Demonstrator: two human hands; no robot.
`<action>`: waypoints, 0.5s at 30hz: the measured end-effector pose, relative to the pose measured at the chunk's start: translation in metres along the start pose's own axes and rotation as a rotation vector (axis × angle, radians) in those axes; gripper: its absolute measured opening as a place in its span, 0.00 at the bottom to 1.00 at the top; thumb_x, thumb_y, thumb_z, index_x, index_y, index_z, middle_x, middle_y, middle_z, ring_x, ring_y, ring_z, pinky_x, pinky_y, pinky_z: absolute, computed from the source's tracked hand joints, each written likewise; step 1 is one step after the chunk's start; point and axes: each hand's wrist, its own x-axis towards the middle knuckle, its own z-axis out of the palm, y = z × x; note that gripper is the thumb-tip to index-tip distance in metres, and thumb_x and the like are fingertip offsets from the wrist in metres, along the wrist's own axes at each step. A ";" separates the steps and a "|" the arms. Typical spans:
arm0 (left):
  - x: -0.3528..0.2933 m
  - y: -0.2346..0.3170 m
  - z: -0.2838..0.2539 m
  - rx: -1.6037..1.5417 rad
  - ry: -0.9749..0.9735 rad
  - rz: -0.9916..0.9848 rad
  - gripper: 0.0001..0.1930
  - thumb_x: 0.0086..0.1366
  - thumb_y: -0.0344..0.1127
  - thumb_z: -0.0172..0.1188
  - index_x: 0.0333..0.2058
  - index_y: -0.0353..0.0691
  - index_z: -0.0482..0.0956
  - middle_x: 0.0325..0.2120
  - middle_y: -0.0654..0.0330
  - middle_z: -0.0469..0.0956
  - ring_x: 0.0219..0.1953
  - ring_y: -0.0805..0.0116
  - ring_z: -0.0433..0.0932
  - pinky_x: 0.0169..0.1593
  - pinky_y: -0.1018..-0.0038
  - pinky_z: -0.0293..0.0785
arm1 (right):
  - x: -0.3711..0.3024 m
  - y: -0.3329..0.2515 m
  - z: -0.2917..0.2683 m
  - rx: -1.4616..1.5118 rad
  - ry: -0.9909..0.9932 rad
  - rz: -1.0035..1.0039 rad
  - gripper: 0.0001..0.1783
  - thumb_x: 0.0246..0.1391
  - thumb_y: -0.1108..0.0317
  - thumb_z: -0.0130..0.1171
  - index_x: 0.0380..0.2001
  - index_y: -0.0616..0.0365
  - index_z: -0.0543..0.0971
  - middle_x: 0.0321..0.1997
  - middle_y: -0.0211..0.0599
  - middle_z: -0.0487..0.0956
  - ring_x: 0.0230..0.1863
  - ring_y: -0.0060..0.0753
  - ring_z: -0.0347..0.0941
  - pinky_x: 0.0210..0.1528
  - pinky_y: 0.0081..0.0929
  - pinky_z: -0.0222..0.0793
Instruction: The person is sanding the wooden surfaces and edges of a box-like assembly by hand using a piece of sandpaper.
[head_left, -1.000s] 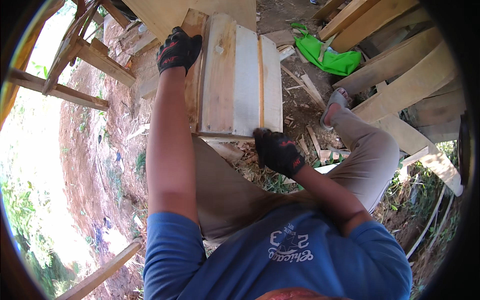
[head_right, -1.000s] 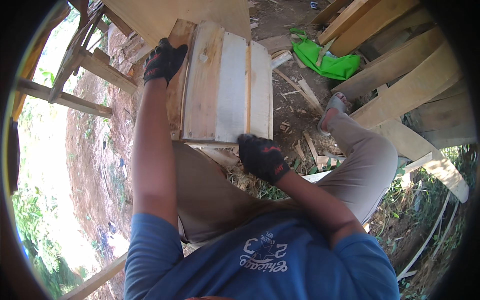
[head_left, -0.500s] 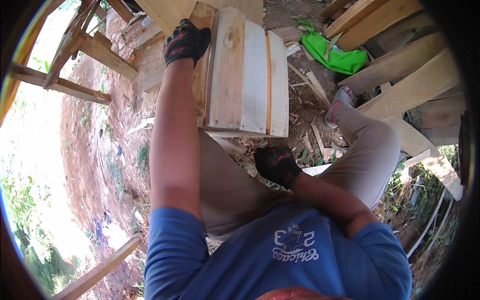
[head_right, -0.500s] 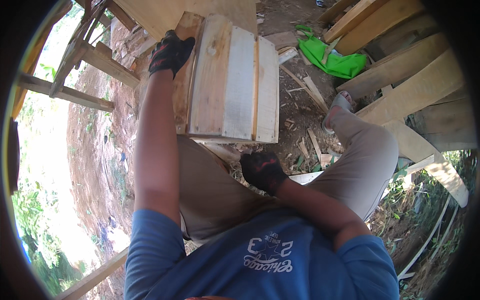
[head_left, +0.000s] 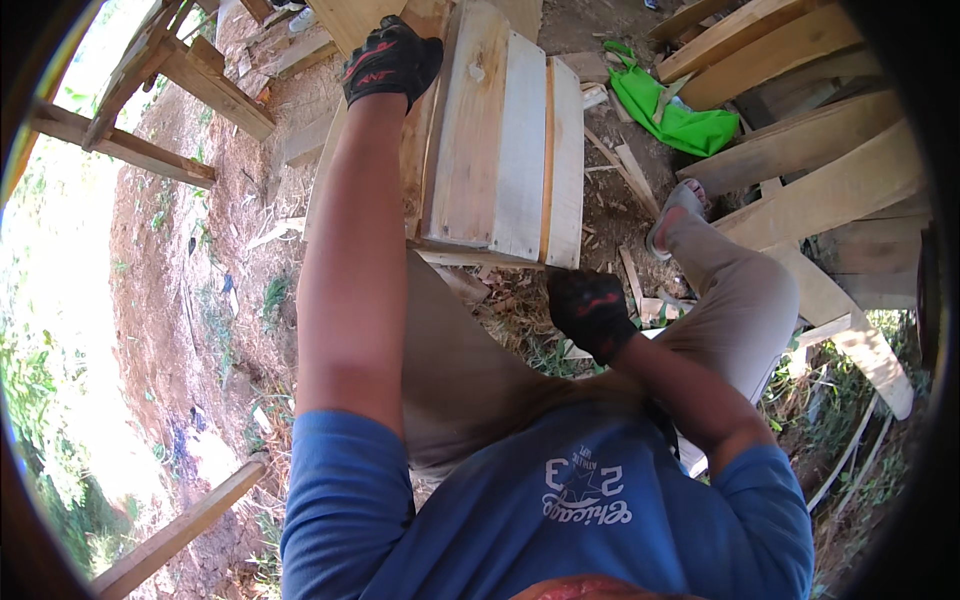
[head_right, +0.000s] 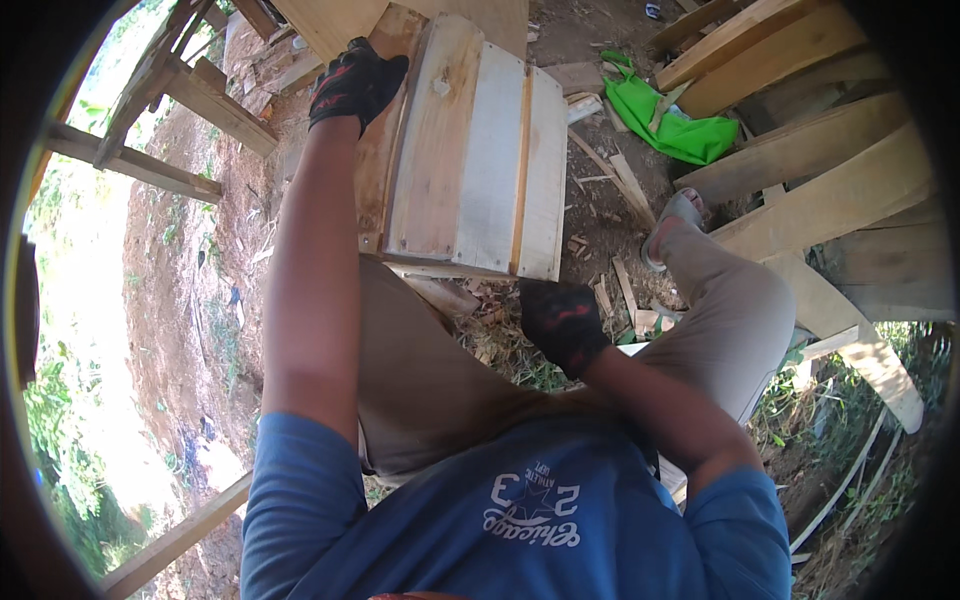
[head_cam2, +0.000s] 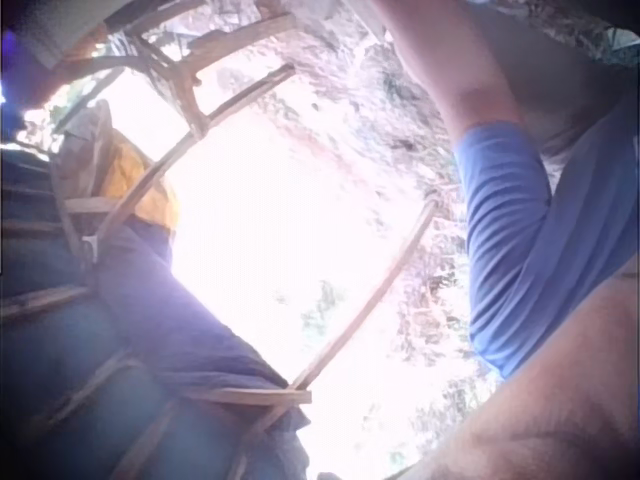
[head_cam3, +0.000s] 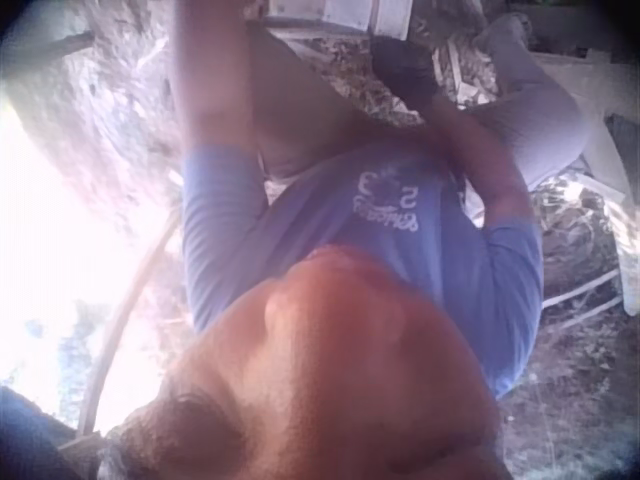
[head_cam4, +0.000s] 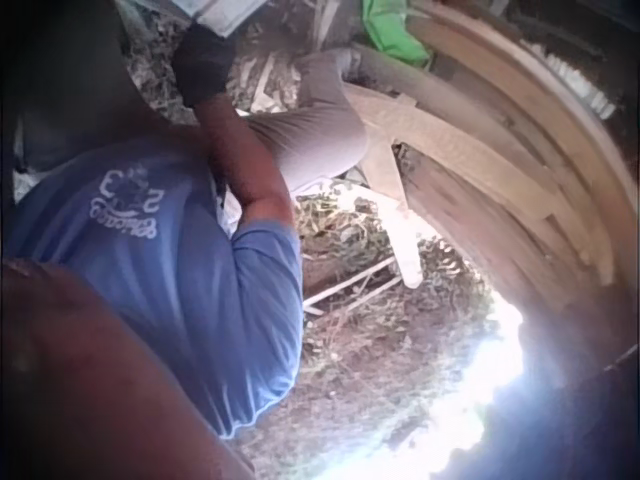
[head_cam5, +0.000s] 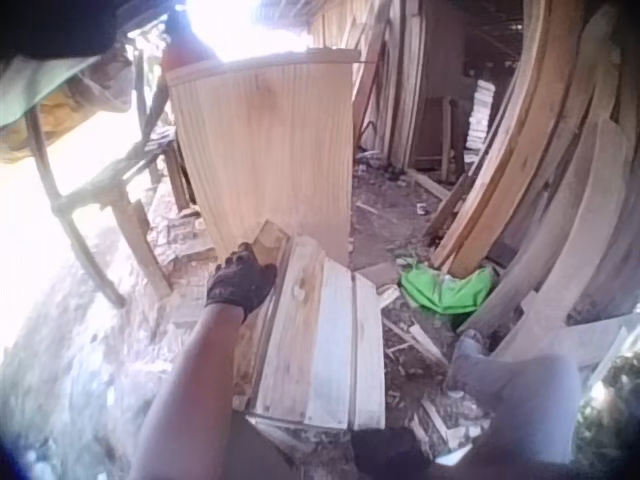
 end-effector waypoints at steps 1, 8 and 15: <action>0.001 0.001 -0.002 0.004 -0.014 -0.005 0.40 0.68 0.62 0.63 0.65 0.34 0.72 0.63 0.40 0.79 0.66 0.39 0.77 0.68 0.50 0.73 | -0.002 -0.001 -0.002 -0.013 -0.002 0.002 0.05 0.60 0.65 0.61 0.34 0.53 0.81 0.25 0.38 0.81 0.26 0.43 0.80 0.28 0.43 0.74; 0.004 -0.010 0.003 0.020 0.015 0.009 0.40 0.67 0.63 0.63 0.63 0.32 0.73 0.62 0.38 0.79 0.65 0.39 0.77 0.67 0.51 0.74 | 0.067 -0.040 -0.094 -0.075 0.177 0.083 0.06 0.61 0.66 0.61 0.39 0.51 0.83 0.27 0.38 0.81 0.25 0.42 0.80 0.27 0.42 0.74; 0.005 -0.004 0.001 -0.008 0.004 0.032 0.40 0.68 0.63 0.62 0.63 0.32 0.74 0.62 0.37 0.78 0.65 0.39 0.78 0.67 0.51 0.75 | 0.078 -0.044 -0.010 -0.091 0.215 -0.187 0.05 0.61 0.68 0.63 0.39 0.53 0.82 0.29 0.38 0.80 0.32 0.45 0.80 0.32 0.45 0.74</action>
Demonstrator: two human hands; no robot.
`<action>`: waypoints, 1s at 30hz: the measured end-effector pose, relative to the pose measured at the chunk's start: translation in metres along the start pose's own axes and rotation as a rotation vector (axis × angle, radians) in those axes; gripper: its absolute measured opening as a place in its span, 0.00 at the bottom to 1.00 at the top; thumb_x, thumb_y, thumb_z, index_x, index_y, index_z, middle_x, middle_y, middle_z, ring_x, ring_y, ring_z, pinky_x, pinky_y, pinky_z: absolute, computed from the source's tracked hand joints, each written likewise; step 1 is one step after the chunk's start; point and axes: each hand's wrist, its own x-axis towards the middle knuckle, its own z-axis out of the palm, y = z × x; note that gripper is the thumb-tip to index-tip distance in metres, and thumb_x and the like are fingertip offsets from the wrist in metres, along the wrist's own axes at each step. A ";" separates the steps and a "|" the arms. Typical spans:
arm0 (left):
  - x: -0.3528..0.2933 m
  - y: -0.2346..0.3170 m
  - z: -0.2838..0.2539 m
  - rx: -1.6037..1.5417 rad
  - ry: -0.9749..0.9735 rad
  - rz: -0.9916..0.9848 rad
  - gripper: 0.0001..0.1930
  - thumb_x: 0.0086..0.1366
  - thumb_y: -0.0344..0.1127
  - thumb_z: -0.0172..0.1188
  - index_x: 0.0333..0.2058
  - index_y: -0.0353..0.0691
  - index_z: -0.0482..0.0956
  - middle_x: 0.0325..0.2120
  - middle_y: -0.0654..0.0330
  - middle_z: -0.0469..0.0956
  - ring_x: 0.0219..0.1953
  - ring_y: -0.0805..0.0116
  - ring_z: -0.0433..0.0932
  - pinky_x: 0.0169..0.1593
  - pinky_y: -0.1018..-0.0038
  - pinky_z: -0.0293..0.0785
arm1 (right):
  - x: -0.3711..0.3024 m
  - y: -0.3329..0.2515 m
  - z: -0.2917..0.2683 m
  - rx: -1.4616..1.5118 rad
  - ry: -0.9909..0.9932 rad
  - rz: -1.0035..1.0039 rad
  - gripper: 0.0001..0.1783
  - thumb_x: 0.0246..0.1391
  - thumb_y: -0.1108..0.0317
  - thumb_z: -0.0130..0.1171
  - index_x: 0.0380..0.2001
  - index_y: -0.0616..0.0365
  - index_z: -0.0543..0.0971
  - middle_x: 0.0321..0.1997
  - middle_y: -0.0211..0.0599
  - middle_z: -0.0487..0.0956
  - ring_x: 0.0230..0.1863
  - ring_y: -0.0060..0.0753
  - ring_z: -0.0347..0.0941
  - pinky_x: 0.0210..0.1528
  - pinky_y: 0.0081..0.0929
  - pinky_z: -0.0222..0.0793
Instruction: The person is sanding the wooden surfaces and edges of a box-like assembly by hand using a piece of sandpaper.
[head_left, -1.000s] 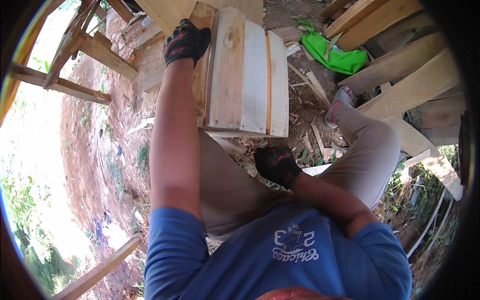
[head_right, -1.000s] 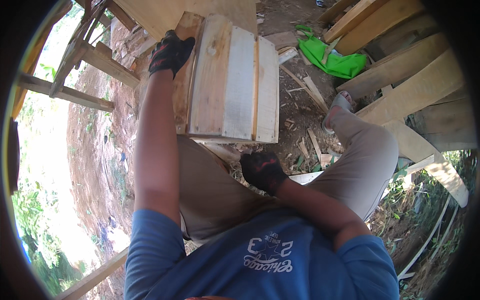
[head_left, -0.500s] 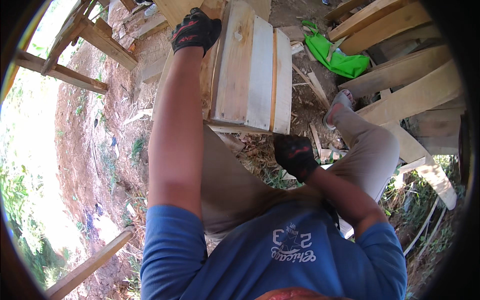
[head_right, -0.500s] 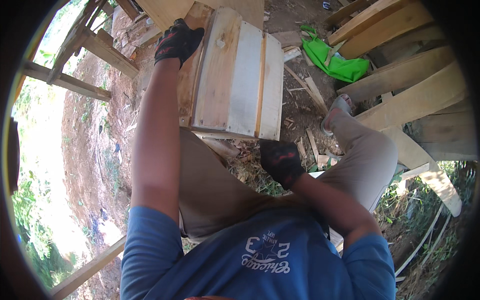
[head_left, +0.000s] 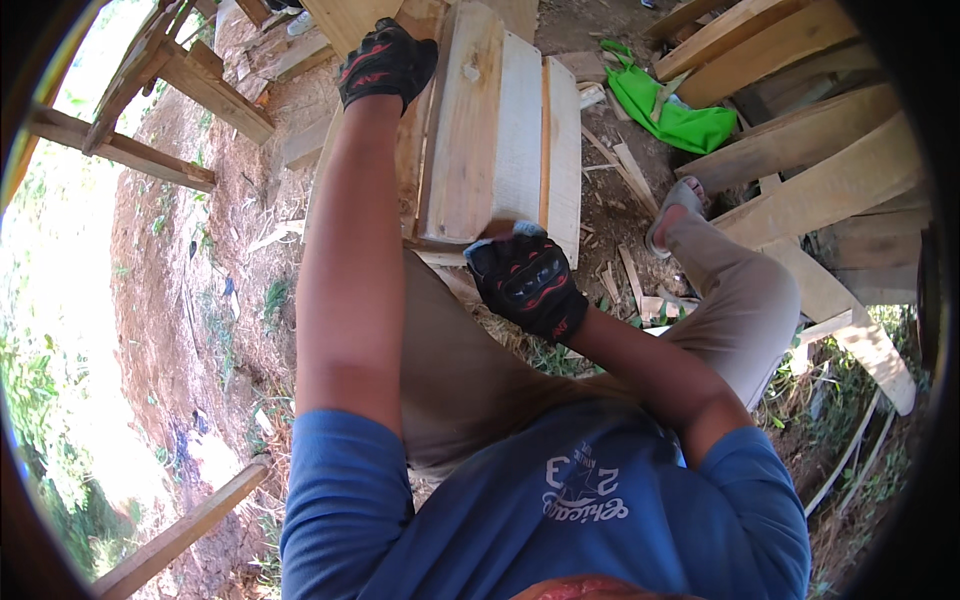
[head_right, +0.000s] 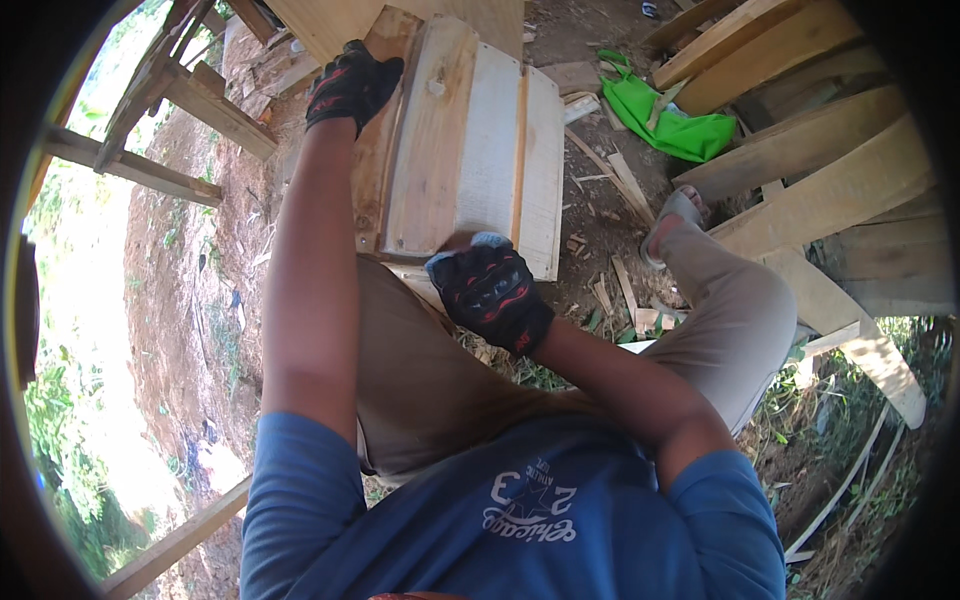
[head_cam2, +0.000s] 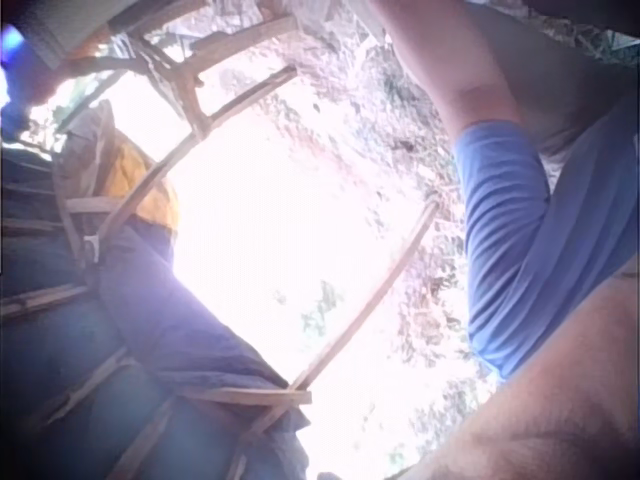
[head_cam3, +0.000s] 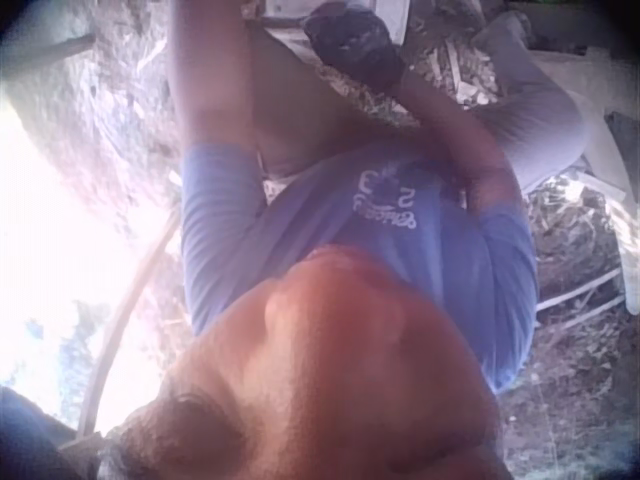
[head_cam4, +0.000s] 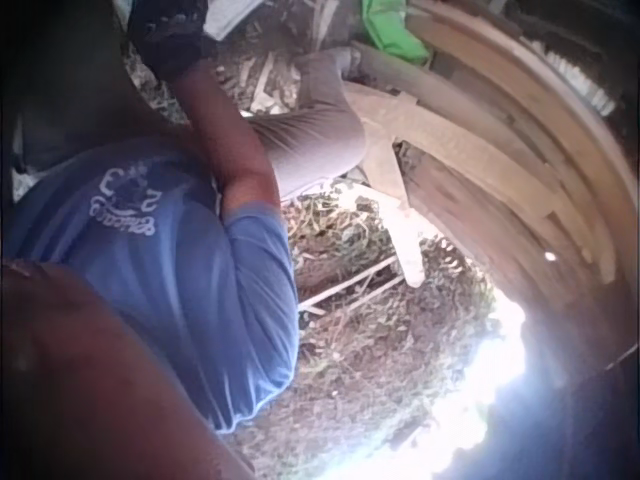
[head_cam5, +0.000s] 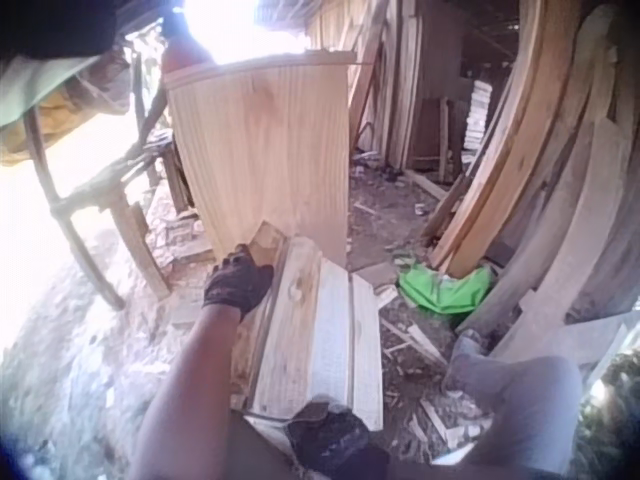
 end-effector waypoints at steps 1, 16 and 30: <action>0.000 0.002 -0.001 0.003 -0.003 0.004 0.39 0.68 0.63 0.62 0.63 0.32 0.74 0.62 0.37 0.78 0.65 0.39 0.77 0.67 0.51 0.74 | -0.005 0.000 0.009 0.016 0.053 -0.022 0.05 0.62 0.68 0.63 0.39 0.53 0.82 0.29 0.38 0.80 0.33 0.45 0.80 0.33 0.44 0.74; -0.006 0.014 0.001 0.038 -0.019 -0.061 0.37 0.69 0.61 0.61 0.63 0.33 0.73 0.61 0.39 0.79 0.64 0.38 0.78 0.67 0.49 0.75 | -0.005 0.010 -0.004 0.235 -0.071 -0.054 0.06 0.57 0.66 0.60 0.37 0.54 0.78 0.30 0.39 0.81 0.35 0.46 0.80 0.39 0.47 0.74; -0.006 0.005 0.011 0.026 0.067 -0.020 0.34 0.69 0.59 0.61 0.61 0.37 0.75 0.60 0.42 0.81 0.63 0.40 0.80 0.65 0.49 0.76 | -0.042 0.021 -0.022 0.198 -0.381 0.024 0.07 0.56 0.64 0.59 0.36 0.52 0.81 0.34 0.39 0.85 0.39 0.44 0.85 0.44 0.43 0.78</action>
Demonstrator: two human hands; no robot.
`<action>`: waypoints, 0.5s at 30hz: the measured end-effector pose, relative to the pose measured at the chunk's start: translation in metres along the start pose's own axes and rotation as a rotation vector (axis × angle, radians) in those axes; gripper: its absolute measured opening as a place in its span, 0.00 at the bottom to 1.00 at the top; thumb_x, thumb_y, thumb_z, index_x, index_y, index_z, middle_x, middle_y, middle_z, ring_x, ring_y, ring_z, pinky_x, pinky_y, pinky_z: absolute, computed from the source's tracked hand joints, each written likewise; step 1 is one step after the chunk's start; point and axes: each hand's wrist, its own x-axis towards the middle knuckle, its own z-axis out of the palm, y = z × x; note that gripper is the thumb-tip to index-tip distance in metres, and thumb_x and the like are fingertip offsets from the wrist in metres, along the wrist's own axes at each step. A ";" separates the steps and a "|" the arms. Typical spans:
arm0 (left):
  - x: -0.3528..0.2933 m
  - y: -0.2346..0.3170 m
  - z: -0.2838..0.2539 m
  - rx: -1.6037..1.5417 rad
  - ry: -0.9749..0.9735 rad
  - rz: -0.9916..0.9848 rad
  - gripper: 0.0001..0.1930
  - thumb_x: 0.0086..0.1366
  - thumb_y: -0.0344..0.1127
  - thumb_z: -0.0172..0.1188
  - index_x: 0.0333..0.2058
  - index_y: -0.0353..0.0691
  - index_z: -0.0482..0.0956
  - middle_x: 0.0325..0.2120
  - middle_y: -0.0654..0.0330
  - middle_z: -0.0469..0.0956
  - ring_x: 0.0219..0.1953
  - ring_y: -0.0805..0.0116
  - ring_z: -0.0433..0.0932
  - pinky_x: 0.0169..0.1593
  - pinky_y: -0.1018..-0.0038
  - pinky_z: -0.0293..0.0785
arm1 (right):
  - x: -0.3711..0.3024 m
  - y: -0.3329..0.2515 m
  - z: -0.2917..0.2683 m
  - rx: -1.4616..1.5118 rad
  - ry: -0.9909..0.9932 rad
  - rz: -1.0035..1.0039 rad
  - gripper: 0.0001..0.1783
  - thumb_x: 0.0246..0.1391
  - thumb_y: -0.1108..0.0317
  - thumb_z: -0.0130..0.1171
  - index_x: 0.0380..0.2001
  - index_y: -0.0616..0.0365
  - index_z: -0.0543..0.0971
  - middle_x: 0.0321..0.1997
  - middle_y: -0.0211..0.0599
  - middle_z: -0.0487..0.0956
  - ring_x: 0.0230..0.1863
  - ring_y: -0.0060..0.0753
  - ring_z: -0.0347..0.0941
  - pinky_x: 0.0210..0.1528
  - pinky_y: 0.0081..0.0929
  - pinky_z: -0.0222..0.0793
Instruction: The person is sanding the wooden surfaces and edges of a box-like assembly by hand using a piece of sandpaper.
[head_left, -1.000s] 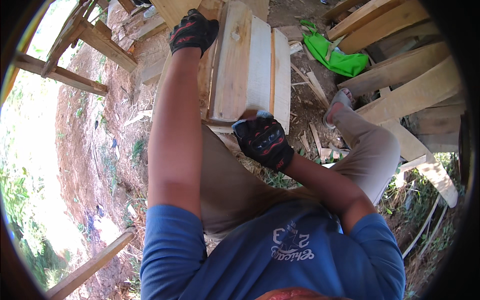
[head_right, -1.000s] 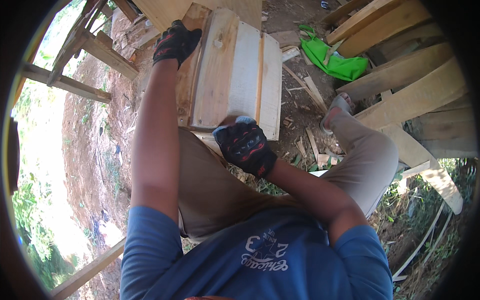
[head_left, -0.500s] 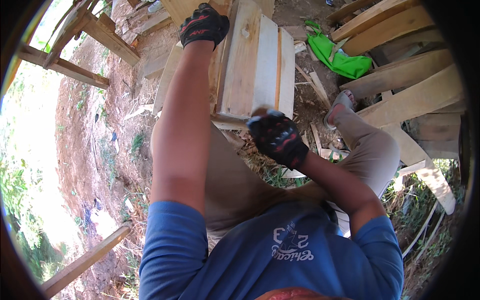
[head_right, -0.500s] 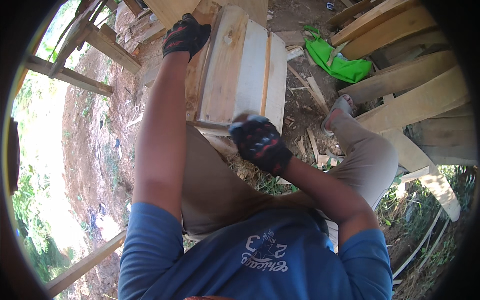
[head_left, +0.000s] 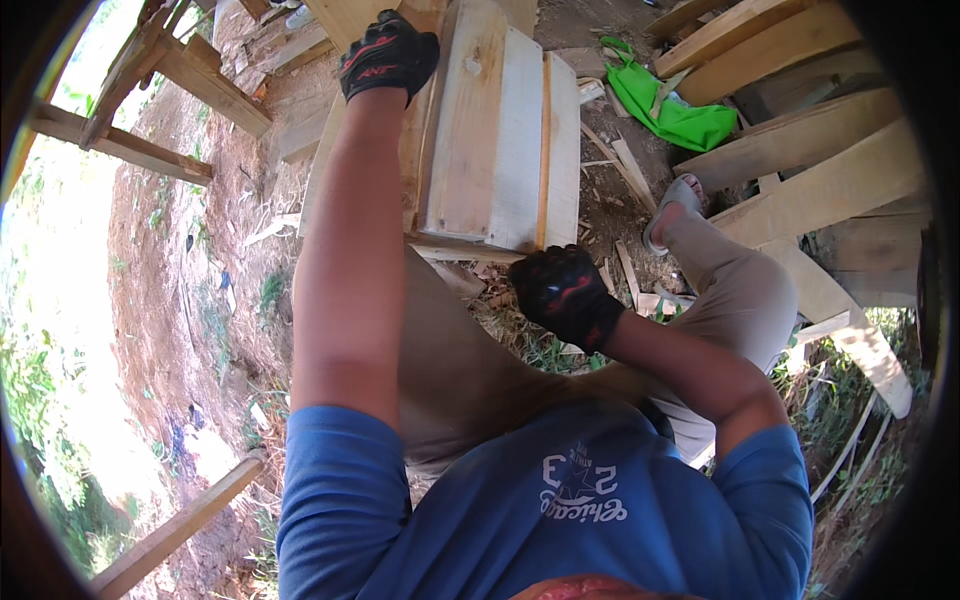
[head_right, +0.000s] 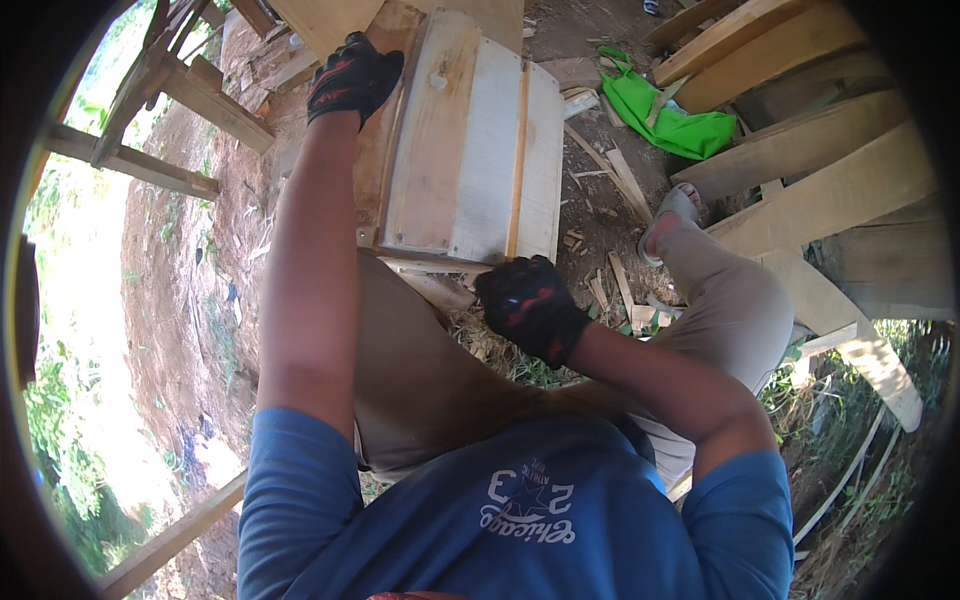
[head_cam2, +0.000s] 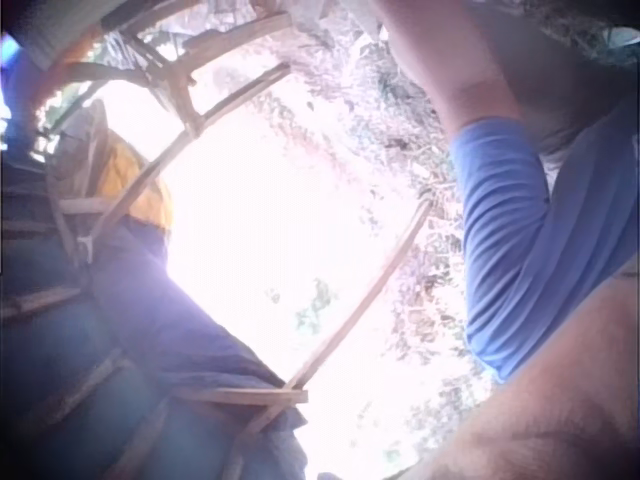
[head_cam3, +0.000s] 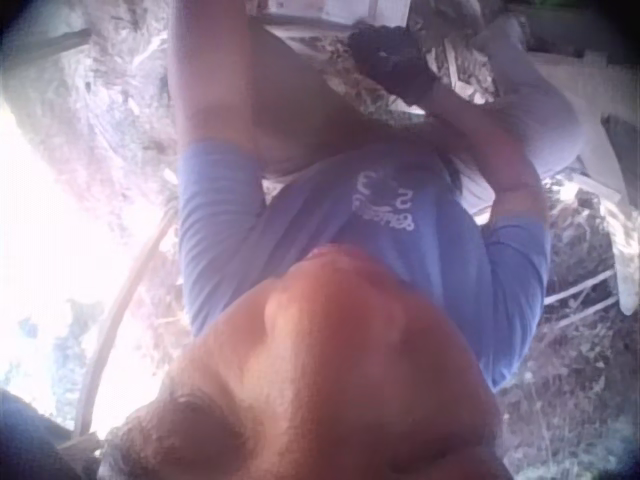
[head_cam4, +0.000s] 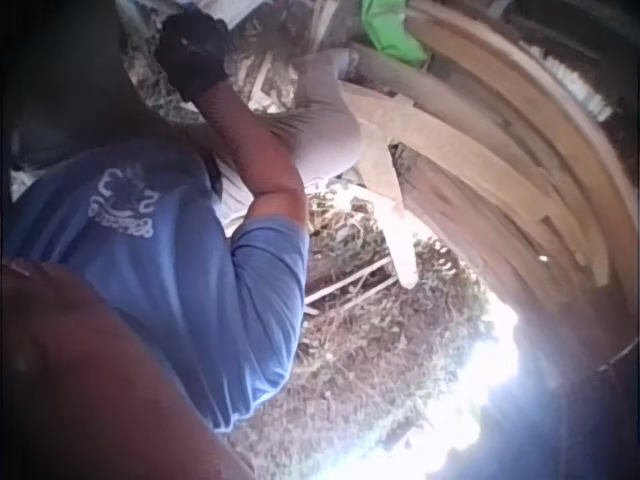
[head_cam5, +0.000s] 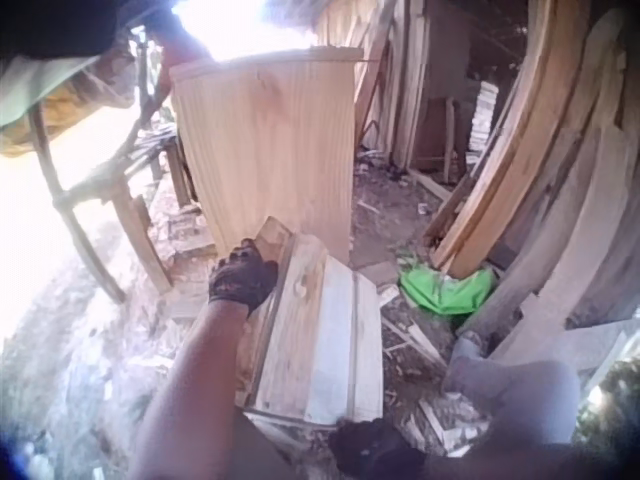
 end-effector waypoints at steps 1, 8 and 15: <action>0.003 -0.003 0.000 0.002 0.022 0.015 0.32 0.68 0.58 0.61 0.60 0.38 0.76 0.60 0.44 0.81 0.62 0.41 0.80 0.64 0.48 0.77 | 0.008 -0.006 -0.006 0.045 0.028 -0.030 0.07 0.56 0.64 0.59 0.36 0.51 0.82 0.35 0.38 0.85 0.39 0.45 0.84 0.43 0.44 0.78; 0.001 -0.010 -0.004 0.028 -0.041 0.008 0.34 0.68 0.60 0.61 0.61 0.37 0.75 0.60 0.42 0.81 0.62 0.40 0.80 0.65 0.49 0.76 | 0.049 -0.037 -0.060 -0.236 0.271 -0.054 0.07 0.56 0.63 0.59 0.36 0.51 0.80 0.32 0.34 0.80 0.34 0.37 0.80 0.35 0.39 0.74; 0.000 0.004 -0.011 -0.052 -0.073 -0.018 0.38 0.69 0.61 0.61 0.64 0.33 0.73 0.62 0.39 0.79 0.65 0.39 0.77 0.67 0.50 0.74 | 0.033 0.004 0.006 -0.226 0.218 -0.155 0.03 0.58 0.66 0.60 0.35 0.50 0.79 0.35 0.38 0.82 0.42 0.43 0.82 0.43 0.47 0.78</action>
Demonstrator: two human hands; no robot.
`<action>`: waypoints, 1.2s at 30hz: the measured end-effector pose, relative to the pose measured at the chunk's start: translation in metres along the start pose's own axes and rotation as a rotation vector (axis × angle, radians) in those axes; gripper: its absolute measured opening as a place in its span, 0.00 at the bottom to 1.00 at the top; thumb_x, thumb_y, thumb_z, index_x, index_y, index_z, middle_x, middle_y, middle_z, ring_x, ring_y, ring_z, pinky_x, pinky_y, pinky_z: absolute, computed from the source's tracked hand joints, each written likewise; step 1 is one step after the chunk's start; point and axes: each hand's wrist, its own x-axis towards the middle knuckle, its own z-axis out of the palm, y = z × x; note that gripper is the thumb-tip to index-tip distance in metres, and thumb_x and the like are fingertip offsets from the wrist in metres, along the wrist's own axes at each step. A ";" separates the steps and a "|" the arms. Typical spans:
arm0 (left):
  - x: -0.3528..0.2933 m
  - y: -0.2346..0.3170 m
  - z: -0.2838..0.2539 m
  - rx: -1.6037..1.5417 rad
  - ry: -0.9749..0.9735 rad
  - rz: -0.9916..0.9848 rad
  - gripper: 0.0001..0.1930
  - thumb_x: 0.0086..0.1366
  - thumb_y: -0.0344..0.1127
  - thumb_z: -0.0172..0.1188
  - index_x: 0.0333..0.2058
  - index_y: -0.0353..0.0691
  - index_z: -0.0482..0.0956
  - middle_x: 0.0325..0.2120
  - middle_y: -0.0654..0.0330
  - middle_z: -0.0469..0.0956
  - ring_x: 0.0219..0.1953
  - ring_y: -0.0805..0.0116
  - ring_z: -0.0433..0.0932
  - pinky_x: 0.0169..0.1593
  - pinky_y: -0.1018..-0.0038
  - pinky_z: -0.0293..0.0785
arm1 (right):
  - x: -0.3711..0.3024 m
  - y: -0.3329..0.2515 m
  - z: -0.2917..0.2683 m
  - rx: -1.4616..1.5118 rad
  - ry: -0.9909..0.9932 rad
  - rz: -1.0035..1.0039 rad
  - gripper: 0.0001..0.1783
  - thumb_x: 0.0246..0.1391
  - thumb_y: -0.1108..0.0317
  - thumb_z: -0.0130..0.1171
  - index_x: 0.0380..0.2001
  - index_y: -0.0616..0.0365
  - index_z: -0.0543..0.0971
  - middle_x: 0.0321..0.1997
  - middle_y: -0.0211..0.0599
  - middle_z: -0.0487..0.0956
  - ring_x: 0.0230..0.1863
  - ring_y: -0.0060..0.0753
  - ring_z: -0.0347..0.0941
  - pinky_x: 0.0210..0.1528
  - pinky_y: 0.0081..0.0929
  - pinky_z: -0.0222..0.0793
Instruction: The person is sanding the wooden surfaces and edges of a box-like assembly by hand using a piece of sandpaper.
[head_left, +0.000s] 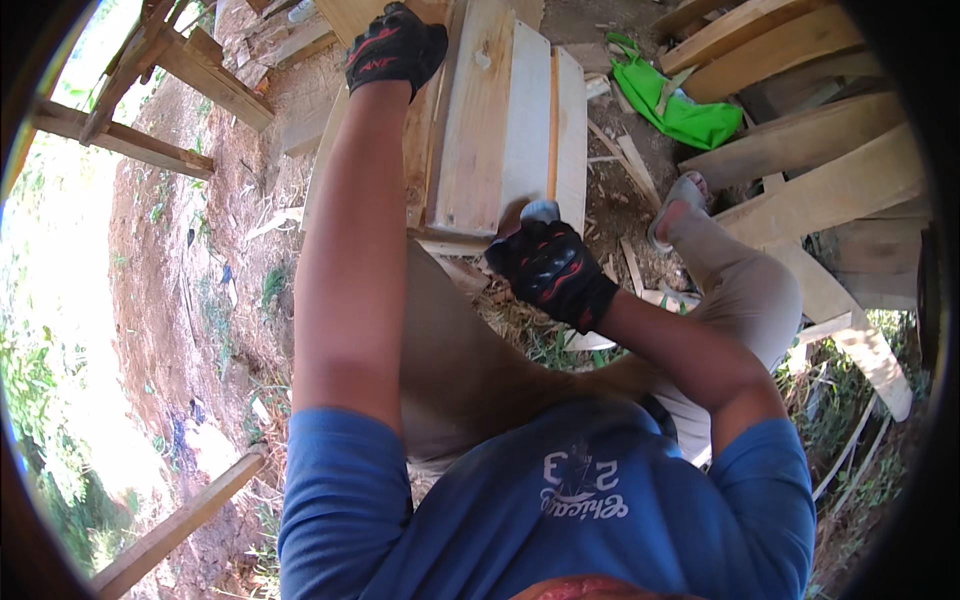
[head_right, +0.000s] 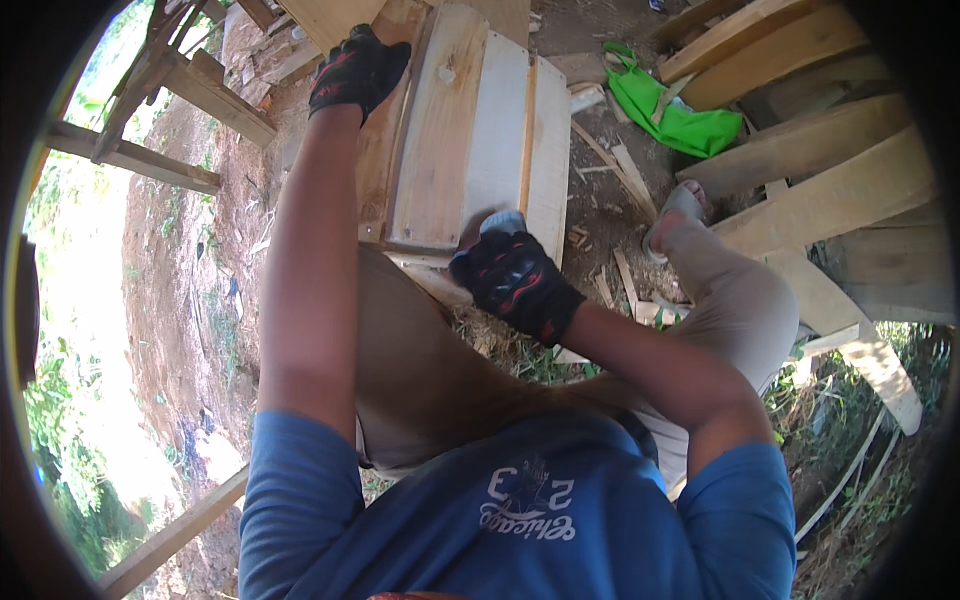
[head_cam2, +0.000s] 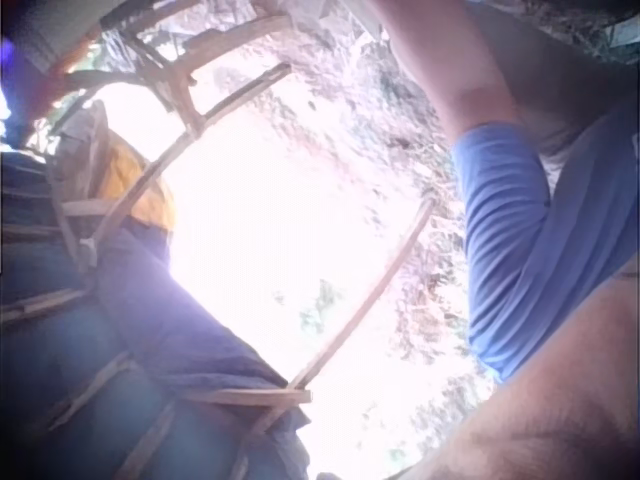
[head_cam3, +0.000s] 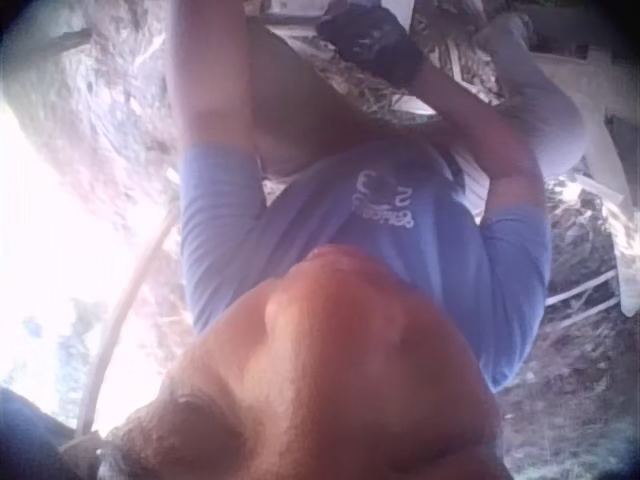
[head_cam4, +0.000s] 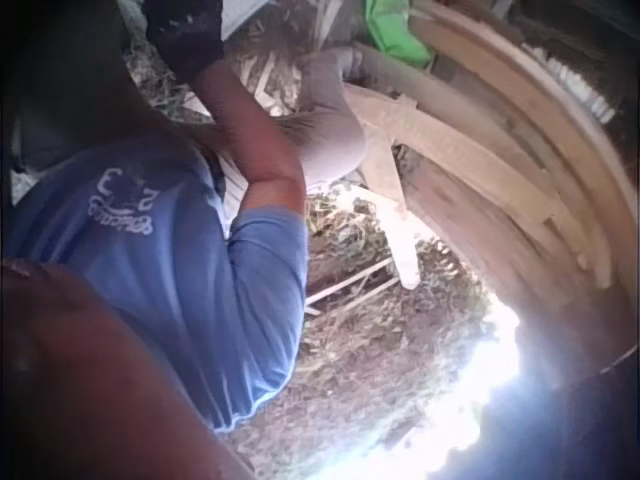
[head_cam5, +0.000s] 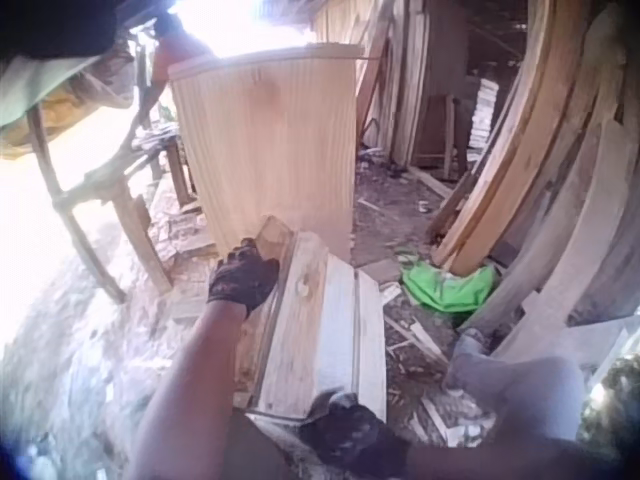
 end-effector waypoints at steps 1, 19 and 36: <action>-0.003 0.002 -0.001 -0.013 -0.018 -0.014 0.38 0.69 0.61 0.61 0.64 0.34 0.73 0.62 0.39 0.79 0.66 0.39 0.77 0.68 0.50 0.74 | -0.008 0.000 0.002 0.060 -0.069 0.023 0.03 0.57 0.67 0.60 0.35 0.50 0.78 0.35 0.38 0.82 0.42 0.43 0.82 0.43 0.47 0.78; 0.006 -0.007 0.003 0.041 0.016 0.078 0.35 0.69 0.60 0.60 0.61 0.35 0.75 0.60 0.40 0.81 0.64 0.40 0.79 0.66 0.50 0.75 | 0.008 0.006 0.010 0.031 0.034 -0.068 0.13 0.55 0.65 0.59 0.42 0.55 0.81 0.35 0.41 0.81 0.40 0.45 0.81 0.46 0.46 0.75; 0.005 -0.006 0.002 0.050 0.021 0.059 0.33 0.69 0.58 0.60 0.60 0.36 0.75 0.60 0.43 0.81 0.62 0.40 0.80 0.65 0.50 0.76 | 0.012 0.004 0.002 0.098 0.012 -0.067 0.10 0.57 0.64 0.59 0.39 0.53 0.83 0.36 0.42 0.83 0.42 0.47 0.81 0.47 0.44 0.75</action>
